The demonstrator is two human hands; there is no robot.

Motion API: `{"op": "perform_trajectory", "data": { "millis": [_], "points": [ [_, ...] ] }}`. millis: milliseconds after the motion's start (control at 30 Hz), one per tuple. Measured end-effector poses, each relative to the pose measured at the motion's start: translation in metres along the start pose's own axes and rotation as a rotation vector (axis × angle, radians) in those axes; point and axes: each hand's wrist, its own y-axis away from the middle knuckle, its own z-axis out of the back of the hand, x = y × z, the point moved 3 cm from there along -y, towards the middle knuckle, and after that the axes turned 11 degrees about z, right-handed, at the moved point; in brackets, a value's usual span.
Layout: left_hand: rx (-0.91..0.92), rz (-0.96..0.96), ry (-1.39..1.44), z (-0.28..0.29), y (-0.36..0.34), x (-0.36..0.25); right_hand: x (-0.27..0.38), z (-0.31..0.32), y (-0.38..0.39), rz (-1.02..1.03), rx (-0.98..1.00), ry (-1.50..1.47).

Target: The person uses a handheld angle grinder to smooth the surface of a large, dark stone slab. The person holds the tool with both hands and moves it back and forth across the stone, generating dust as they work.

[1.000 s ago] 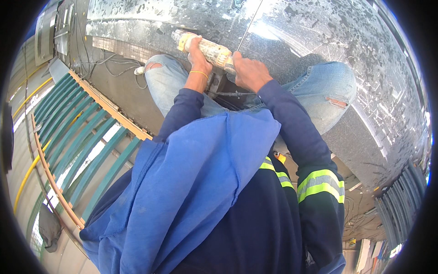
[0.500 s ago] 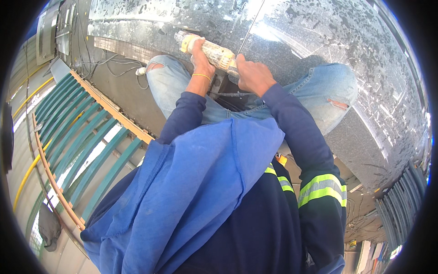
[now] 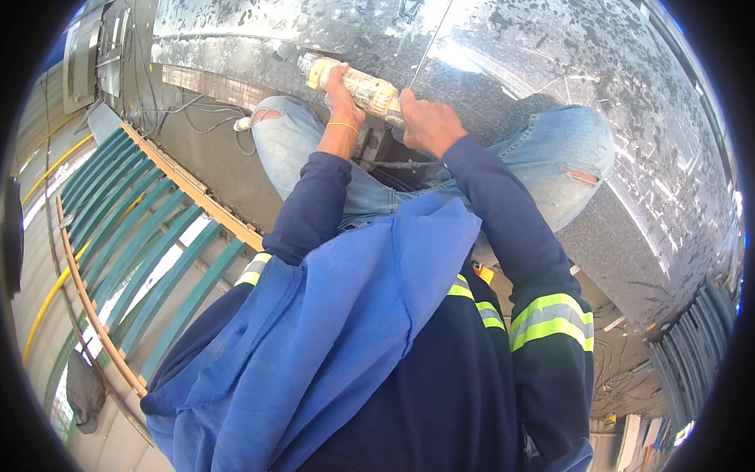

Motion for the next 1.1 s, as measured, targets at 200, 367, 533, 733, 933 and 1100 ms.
{"op": "perform_trajectory", "data": {
  "millis": [200,367,533,733,933,1100],
  "points": [
    [0.013,0.011,-0.017,0.002,0.01,0.009,0.006,0.011,0.015,-0.083,0.087,0.011],
    [-0.006,-0.004,-0.017,0.003,0.003,0.006,0.001,0.003,0.008,-0.034,0.027,-0.011],
    [-0.056,-0.008,-0.047,0.003,-0.007,-0.003,-0.001,-0.001,-0.004,-0.022,0.03,-0.011],
    [0.017,0.021,-0.029,0.004,0.001,0.006,0.005,0.009,0.012,-0.032,0.05,-0.007],
    [0.009,0.012,-0.023,0.004,0.008,0.012,0.003,0.006,0.019,-0.033,0.015,-0.027],
    [-0.026,-0.001,-0.051,0.004,-0.006,0.002,-0.004,-0.002,0.002,0.01,-0.022,-0.025]
  ]
}}
